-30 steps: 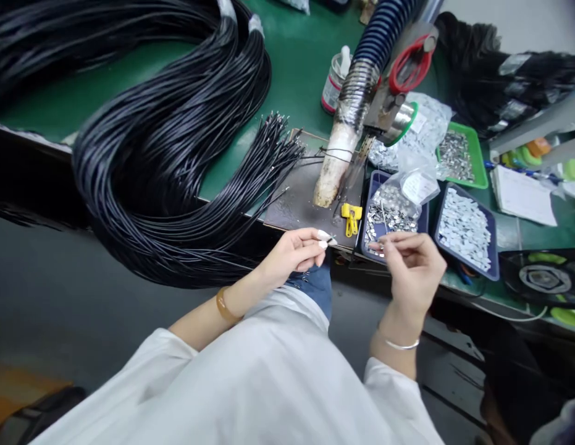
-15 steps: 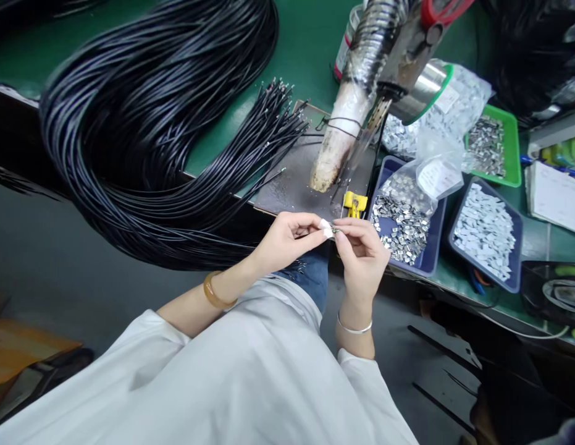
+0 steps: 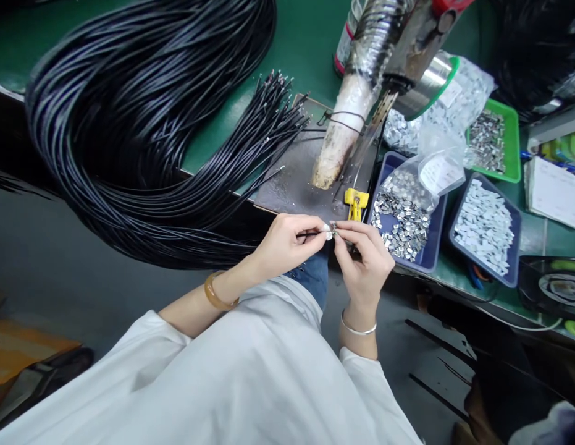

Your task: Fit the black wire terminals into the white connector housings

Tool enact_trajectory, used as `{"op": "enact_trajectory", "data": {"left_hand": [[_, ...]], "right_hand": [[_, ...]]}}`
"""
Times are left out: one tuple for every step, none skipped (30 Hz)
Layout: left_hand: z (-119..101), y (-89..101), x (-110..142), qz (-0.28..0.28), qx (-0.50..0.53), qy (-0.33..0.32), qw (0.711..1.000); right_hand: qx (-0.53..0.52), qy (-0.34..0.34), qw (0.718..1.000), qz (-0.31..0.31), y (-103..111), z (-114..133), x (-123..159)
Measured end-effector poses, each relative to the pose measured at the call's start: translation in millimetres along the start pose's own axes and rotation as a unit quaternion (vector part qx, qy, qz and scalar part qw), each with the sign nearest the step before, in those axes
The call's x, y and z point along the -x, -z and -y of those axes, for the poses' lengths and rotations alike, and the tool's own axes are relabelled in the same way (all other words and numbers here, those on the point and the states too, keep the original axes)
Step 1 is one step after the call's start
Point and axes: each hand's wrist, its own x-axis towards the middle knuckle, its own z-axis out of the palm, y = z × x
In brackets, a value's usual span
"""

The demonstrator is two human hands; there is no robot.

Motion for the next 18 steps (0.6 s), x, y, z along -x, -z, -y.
{"op": "enact_trajectory", "data": {"left_hand": [[-0.8,0.4,0.5,-0.01,-0.025,-0.018,0.999],[-1.7,1.0,1.0,-0.019,-0.042,-0.036,0.998],[-2.6,1.8,1.4,-0.026,-0.049,-0.054,0.997],[-3.4,2.7,1.9,-0.029,-0.048,-0.071,0.996],[-4.0,3.6,2.4,-0.028,-0.04,-0.087,0.995],[-4.2,4.5,3.0,-0.027,-0.032,-0.101,0.994],[-4.1,5.4,3.8,-0.027,-0.026,-0.111,0.993],[-3.8,6.1,4.7,-0.027,-0.022,-0.118,0.992],[-3.2,6.7,5.9,-0.027,-0.02,-0.119,0.992],[-2.5,7.0,7.2,-0.027,-0.016,-0.115,0.993],[-1.8,7.0,8.5,-0.029,-0.008,-0.104,0.994],[-1.1,6.8,9.9,-0.031,0.007,-0.084,0.996],[-0.5,6.4,11.1,-0.036,0.031,-0.059,0.997],[-0.2,6.0,11.9,-0.042,0.061,-0.028,0.997],[-0.2,5.7,12.2,-0.048,0.095,0.005,0.994],[-0.5,5.4,12.0,-0.051,0.128,0.037,0.99],[-1.2,5.3,11.2,-0.051,0.157,0.066,0.984],[-2.1,5.3,9.9,-0.047,0.181,0.087,0.978]], "right_hand": [[-0.028,-0.027,0.999,-0.011,-2.4,0.8,0.7],[-0.072,-0.061,0.995,-0.024,-5.5,1.2,1.4],[-0.126,-0.098,0.987,-0.034,-8.9,1.1,1.9],[-0.183,-0.133,0.973,-0.037,-12.4,0.5,2.2],[-0.234,-0.163,0.958,-0.034,-15.6,-0.5,2.2],[-0.275,-0.187,0.943,-0.025,-18.3,-1.7,2.0],[-0.304,-0.207,0.93,-0.013,-20.5,-2.8,1.5],[-0.324,-0.225,0.919,0.0,-21.9,-3.6,1.0],[-0.337,-0.239,0.91,0.013,-22.7,-4.0,0.4],[-0.346,-0.248,0.904,0.021,-23.0,-3.9,-0.1],[-0.35,-0.252,0.902,0.025,-23.0,-3.2,-0.5],[-0.347,-0.25,0.904,0.017,-22.7,-2.0,-0.8],[-0.332,-0.242,0.912,-0.002,-22.4,-0.4,-1.1],[-0.305,-0.228,0.924,-0.034,-21.9,1.3,-1.4],[-0.265,-0.205,0.939,-0.072,-21.3,3.0,-1.9],[-0.216,-0.178,0.954,-0.111,-20.7,4.4,-2.6],[-0.172,-0.15,0.963,-0.143,-19.9,5.5,-3.4],[-0.139,-0.125,0.968,-0.165,-19.0,6.3,-4.3]]}}
